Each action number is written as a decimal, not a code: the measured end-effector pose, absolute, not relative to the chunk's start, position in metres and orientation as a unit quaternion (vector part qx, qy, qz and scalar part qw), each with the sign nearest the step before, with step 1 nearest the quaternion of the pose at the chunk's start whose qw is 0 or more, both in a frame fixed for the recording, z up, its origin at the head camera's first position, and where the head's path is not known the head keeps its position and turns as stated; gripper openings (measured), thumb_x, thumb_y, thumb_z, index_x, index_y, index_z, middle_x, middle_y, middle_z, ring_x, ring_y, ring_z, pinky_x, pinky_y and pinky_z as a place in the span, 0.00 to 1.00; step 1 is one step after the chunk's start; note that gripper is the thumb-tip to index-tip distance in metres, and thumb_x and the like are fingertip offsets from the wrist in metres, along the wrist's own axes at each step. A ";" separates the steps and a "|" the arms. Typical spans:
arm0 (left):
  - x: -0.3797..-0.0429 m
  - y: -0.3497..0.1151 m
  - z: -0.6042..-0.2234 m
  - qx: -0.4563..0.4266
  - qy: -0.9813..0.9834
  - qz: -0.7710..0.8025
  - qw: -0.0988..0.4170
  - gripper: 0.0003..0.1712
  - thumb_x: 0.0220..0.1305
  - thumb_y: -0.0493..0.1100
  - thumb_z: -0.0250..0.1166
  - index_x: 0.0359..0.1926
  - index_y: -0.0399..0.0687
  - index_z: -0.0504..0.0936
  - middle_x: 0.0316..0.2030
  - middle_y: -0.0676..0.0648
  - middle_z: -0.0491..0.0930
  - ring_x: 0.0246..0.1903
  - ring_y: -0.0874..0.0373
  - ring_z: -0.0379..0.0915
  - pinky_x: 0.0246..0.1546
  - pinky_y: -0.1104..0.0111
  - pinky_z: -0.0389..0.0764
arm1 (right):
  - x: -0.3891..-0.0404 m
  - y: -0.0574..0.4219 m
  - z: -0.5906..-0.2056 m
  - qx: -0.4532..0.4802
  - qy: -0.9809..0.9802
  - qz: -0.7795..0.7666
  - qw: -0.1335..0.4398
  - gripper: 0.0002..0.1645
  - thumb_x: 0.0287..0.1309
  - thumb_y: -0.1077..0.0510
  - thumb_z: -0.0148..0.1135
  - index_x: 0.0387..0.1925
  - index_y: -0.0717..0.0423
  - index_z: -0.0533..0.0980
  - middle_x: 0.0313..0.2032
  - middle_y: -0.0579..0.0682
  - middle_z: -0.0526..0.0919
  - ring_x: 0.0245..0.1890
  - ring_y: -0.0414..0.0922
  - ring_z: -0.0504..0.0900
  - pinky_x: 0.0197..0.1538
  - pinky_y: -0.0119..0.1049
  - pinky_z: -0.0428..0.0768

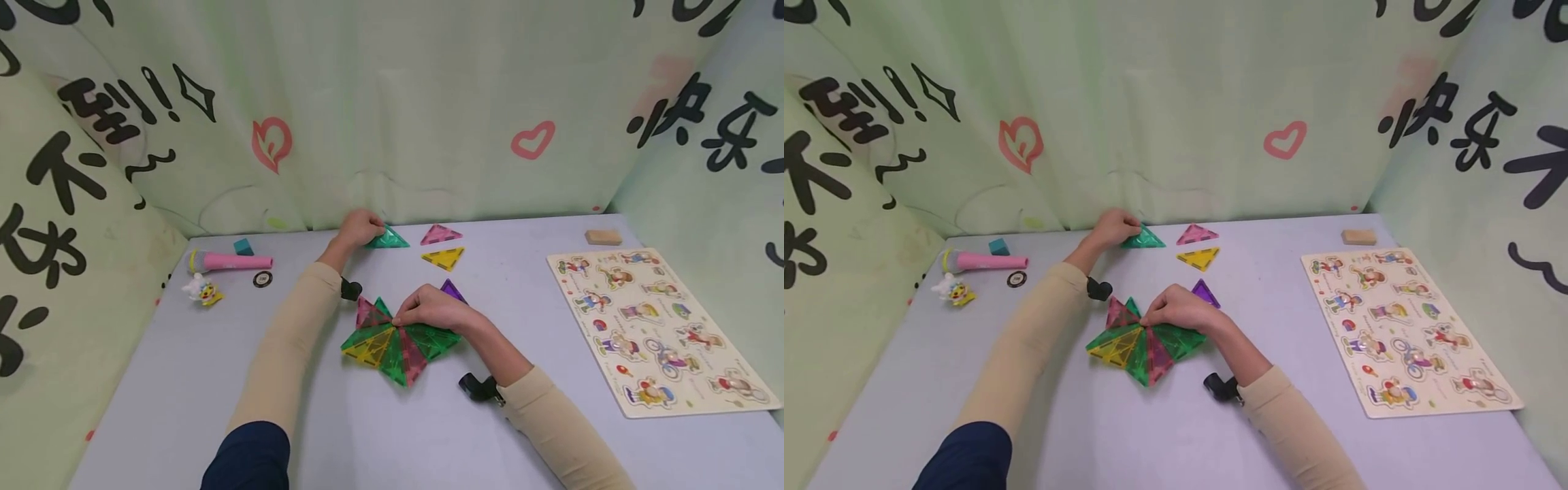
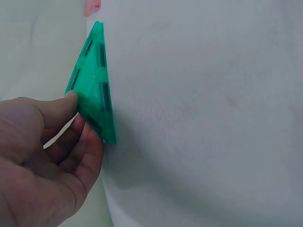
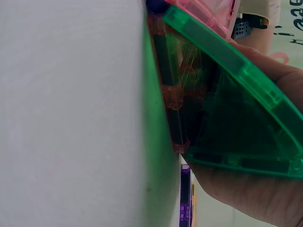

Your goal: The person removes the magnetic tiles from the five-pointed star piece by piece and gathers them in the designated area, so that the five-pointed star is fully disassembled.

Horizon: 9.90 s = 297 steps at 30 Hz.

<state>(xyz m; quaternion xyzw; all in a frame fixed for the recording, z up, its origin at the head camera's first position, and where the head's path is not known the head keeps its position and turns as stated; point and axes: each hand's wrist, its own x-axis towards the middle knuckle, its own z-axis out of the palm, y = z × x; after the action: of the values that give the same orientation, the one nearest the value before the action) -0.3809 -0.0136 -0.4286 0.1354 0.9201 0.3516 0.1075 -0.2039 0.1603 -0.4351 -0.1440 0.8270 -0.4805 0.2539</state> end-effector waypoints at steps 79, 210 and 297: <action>-0.295 -0.094 -0.432 0.334 0.846 0.288 0.302 0.04 0.60 0.35 0.70 0.36 0.45 0.84 0.31 0.50 0.80 0.33 0.60 0.71 0.39 0.70 0.73 | -0.206 0.160 -0.437 -0.151 0.831 -0.474 0.250 0.11 0.61 0.56 0.66 0.37 0.59 0.88 0.40 0.53 0.90 0.40 0.38 0.84 0.45 0.32 0.79; -0.332 -0.055 -0.446 0.129 0.901 0.404 0.095 0.10 0.64 0.45 0.69 0.41 0.44 0.85 0.35 0.46 0.79 0.35 0.55 0.70 0.34 0.70 0.71 | -0.187 0.154 -0.436 -0.152 0.834 -0.470 0.248 0.13 0.61 0.56 0.64 0.26 0.59 0.87 0.25 0.42 0.80 0.26 0.37 0.69 0.33 0.30 0.69; -0.262 -0.078 -0.447 0.289 0.809 0.392 0.328 0.08 0.67 0.44 0.65 0.35 0.45 0.85 0.26 0.54 0.78 0.30 0.61 0.69 0.34 0.70 0.71 | -0.183 0.161 -0.438 -0.159 0.833 -0.460 0.264 0.14 0.61 0.50 0.66 0.28 0.54 0.87 0.24 0.41 0.84 0.23 0.35 0.71 0.29 0.29 0.69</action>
<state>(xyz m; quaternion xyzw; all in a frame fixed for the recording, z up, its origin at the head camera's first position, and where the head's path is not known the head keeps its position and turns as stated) -0.2617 -0.0775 -0.4472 0.2895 0.8090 0.3923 0.3283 -0.1826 0.1605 -0.4380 -0.1586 0.8328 -0.4602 0.2635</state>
